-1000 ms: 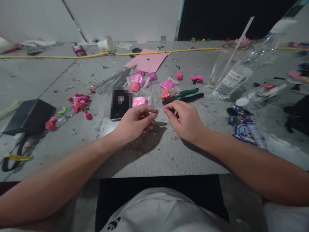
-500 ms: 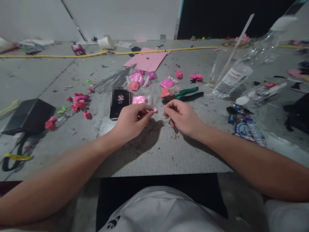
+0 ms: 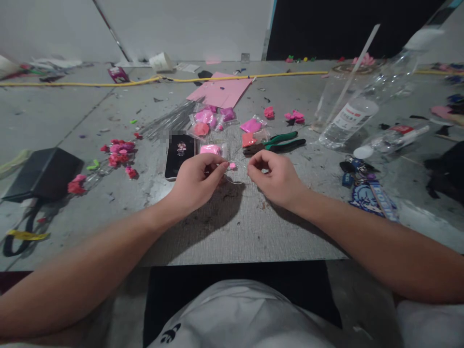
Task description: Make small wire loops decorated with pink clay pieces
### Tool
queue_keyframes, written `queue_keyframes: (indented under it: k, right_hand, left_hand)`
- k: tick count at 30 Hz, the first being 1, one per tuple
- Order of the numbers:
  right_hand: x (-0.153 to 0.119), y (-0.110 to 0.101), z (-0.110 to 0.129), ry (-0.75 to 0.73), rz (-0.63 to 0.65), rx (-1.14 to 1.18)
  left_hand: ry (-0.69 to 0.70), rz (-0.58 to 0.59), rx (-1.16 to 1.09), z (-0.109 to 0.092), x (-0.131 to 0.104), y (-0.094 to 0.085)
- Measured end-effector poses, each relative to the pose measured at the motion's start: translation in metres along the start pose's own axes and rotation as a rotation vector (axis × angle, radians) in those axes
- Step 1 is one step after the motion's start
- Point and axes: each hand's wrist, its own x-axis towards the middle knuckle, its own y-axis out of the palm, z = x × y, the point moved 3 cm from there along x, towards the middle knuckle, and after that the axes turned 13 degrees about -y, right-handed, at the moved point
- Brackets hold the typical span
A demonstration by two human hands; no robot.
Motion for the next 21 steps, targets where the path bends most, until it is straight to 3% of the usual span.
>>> queue_keyframes:
  k: [7, 10, 21]
  right_hand:
    - [-0.0021, 0.0033, 0.0037, -0.123, 0.101, 0.085]
    - [-0.002, 0.0035, 0.001, -0.106, 0.17, 0.081]
    - [0.002, -0.001, 0.0021, -0.246, 0.206, -0.131]
  left_hand:
    - [0.119, -0.006, 0.08, -0.0058, -0.0028, 0.0005]
    - [0.149, -0.013, 0.098, -0.0063, -0.0032, 0.0004]
    - [0.04, 0.079, 0.039, -0.0037, 0.0004, 0.0009]
